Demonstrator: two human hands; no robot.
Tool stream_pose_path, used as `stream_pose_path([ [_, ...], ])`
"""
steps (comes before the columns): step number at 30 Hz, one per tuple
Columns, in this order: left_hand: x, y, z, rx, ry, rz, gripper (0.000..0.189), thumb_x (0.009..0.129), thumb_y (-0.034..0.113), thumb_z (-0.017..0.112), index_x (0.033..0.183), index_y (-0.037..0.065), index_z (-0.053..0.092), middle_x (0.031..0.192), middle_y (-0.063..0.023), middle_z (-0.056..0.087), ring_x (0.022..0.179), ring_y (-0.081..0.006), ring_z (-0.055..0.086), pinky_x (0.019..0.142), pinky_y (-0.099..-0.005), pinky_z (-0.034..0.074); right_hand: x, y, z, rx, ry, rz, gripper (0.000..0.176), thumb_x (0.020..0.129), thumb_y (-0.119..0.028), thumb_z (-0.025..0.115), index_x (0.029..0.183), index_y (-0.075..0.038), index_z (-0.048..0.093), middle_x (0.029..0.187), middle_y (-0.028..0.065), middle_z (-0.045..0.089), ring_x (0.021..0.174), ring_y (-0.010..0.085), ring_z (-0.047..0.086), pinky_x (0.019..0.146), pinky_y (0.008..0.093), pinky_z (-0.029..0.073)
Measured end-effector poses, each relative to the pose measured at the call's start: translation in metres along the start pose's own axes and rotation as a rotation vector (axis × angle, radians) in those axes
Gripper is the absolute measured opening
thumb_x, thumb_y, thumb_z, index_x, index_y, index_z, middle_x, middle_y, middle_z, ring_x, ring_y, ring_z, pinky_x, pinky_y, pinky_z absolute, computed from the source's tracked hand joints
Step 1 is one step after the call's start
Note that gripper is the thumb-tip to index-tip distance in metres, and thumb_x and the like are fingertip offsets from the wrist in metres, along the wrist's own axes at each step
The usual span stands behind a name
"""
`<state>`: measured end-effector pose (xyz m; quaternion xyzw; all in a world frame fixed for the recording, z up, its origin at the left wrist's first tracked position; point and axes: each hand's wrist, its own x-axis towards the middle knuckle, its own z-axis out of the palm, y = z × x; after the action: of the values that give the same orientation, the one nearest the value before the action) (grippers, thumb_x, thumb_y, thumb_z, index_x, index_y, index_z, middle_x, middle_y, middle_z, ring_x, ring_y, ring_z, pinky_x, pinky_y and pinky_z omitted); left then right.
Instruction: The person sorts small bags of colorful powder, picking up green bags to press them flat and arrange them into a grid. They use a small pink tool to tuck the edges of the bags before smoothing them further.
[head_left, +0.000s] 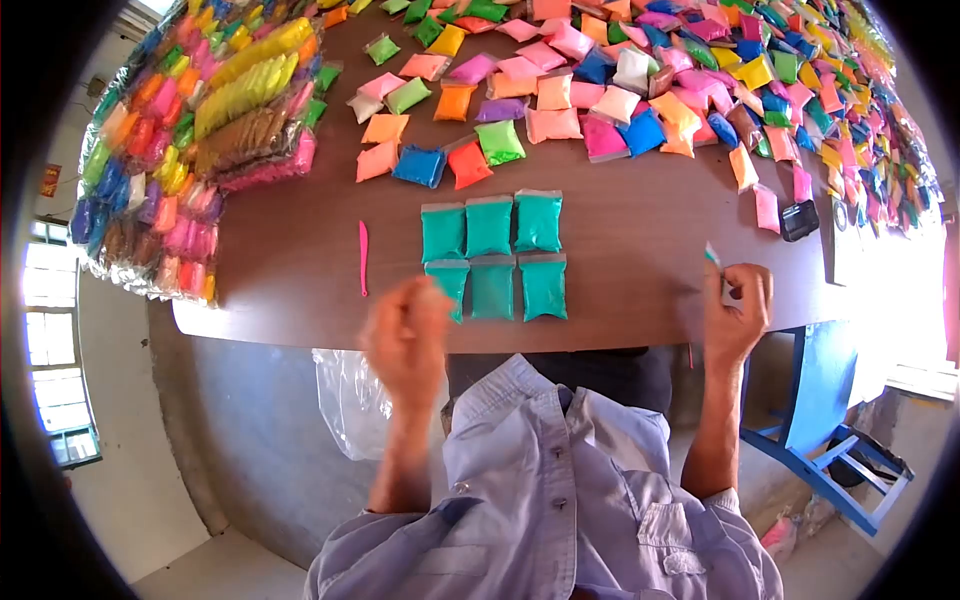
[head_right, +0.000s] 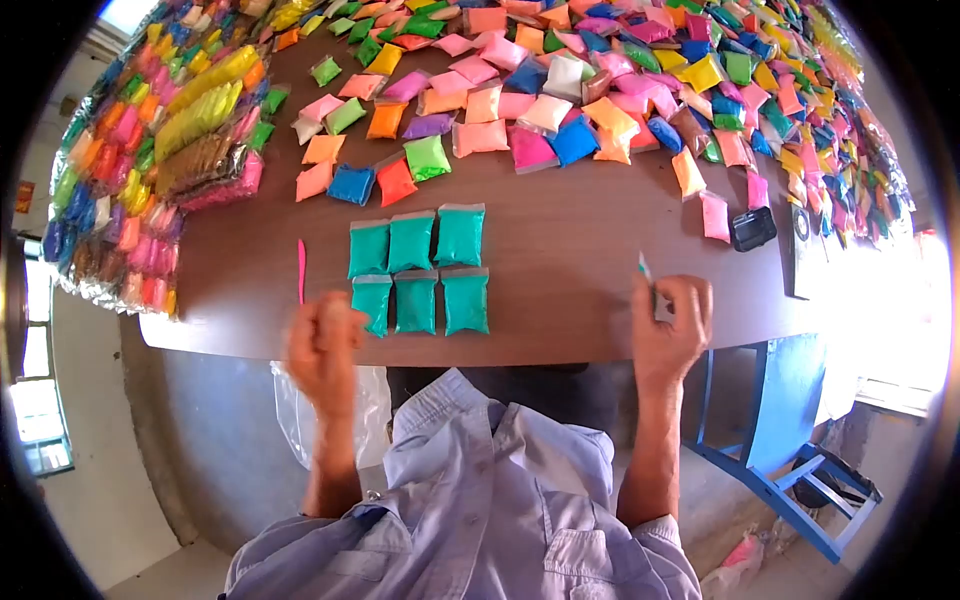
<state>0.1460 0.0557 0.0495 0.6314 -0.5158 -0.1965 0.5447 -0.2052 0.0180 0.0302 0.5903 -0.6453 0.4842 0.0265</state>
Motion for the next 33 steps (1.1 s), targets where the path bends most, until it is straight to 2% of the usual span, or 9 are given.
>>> stream_pose_path([
  [2,0.017,-0.015,-0.021,-0.037,0.084,-0.147,0.022,0.104,0.021,0.066,0.109,0.0,0.071,0.081,-0.0049,0.072,0.066,-0.0068,0.058,0.061,-0.0225,0.048,-0.009,-0.006,0.009,-0.077,-0.075,-0.075,0.025,0.073,-0.006,0.089,0.084,-0.005,0.066,0.092,0.012,0.065,0.083,0.0309,0.064,0.069,0.0413,0.051],
  [9,0.037,-0.06,-0.043,0.028,0.267,-0.22,0.026,0.101,0.026,0.071,0.108,0.001,0.074,0.085,-0.0055,0.073,0.07,-0.0084,0.062,0.064,-0.0236,0.05,-0.022,-0.035,0.007,-0.262,-0.322,-0.122,0.027,0.072,-0.016,0.09,0.089,-0.009,0.07,0.103,0.0086,0.067,0.099,0.0302,0.064,0.087,0.0432,0.049],
  [11,0.039,-0.071,-0.046,0.358,0.261,-0.041,0.026,0.1,0.027,0.073,0.109,0.002,0.075,0.089,-0.0066,0.074,0.072,-0.0127,0.064,0.067,-0.0274,0.052,-0.022,-0.034,-0.002,-0.218,-0.313,-0.21,0.031,0.074,-0.019,0.088,0.099,-0.009,0.073,0.112,0.0094,0.067,0.105,0.0306,0.064,0.092,0.0457,0.047],
  [12,0.041,-0.067,-0.047,0.435,0.243,-0.076,0.025,0.098,0.026,0.075,0.11,0.003,0.075,0.093,-0.0073,0.074,0.078,-0.0168,0.066,0.07,-0.0305,0.053,-0.025,-0.027,-0.007,-0.19,-0.346,-0.24,0.035,0.08,-0.02,0.083,0.111,-0.007,0.073,0.123,0.0122,0.066,0.116,0.0342,0.062,0.098,0.0486,0.046],
  [16,0.052,-0.077,-0.051,0.53,0.253,-0.008,0.024,0.096,0.025,0.077,0.109,0.004,0.075,0.097,-0.0081,0.073,0.082,-0.0191,0.067,0.071,-0.0321,0.054,-0.041,-0.015,-0.01,-0.2,-0.505,-0.348,0.043,0.09,-0.022,0.072,0.128,-0.002,0.069,0.139,0.0169,0.061,0.132,0.0385,0.056,0.109,0.0516,0.042],
  [21,0.06,-0.097,-0.05,0.573,0.165,0.013,0.022,0.093,0.022,0.078,0.105,0.004,0.074,0.102,-0.0101,0.071,0.089,-0.0265,0.069,0.079,-0.0401,0.055,-0.043,-0.02,-0.014,-0.253,-0.561,-0.305,0.047,0.088,-0.018,0.07,0.132,0.0,0.066,0.142,0.0196,0.06,0.133,0.0412,0.054,0.112,0.0536,0.04],
  [24,0.063,-0.09,-0.053,0.698,0.15,0.168,0.018,0.093,0.019,0.077,0.103,0.004,0.074,0.1,-0.0115,0.071,0.093,-0.0303,0.068,0.082,-0.0417,0.054,-0.045,-0.022,-0.014,-0.213,-0.537,-0.325,0.045,0.087,-0.015,0.071,0.13,0.0,0.067,0.141,0.0196,0.06,0.131,0.0413,0.056,0.111,0.0535,0.04],
  [29,0.068,-0.087,-0.057,0.617,0.096,0.021,0.01,0.094,0.013,0.075,0.098,0.004,0.075,0.098,-0.0109,0.071,0.093,-0.0312,0.066,0.082,-0.0429,0.052,-0.047,-0.015,-0.018,-0.209,-0.391,-0.143,0.029,0.089,-0.012,0.073,0.116,-0.001,0.074,0.128,0.0181,0.068,0.116,0.0371,0.066,0.102,0.0471,0.049],
  [33,0.07,-0.091,-0.056,0.634,0.093,0.124,0.01,0.094,0.012,0.074,0.099,0.003,0.075,0.096,-0.0111,0.071,0.091,-0.0308,0.067,0.08,-0.0416,0.053,-0.037,-0.016,-0.018,-0.071,-0.319,-0.001,0.027,0.089,-0.012,0.077,0.113,0.0,0.074,0.12,0.0192,0.07,0.108,0.0372,0.069,0.093,0.0425,0.055],
])
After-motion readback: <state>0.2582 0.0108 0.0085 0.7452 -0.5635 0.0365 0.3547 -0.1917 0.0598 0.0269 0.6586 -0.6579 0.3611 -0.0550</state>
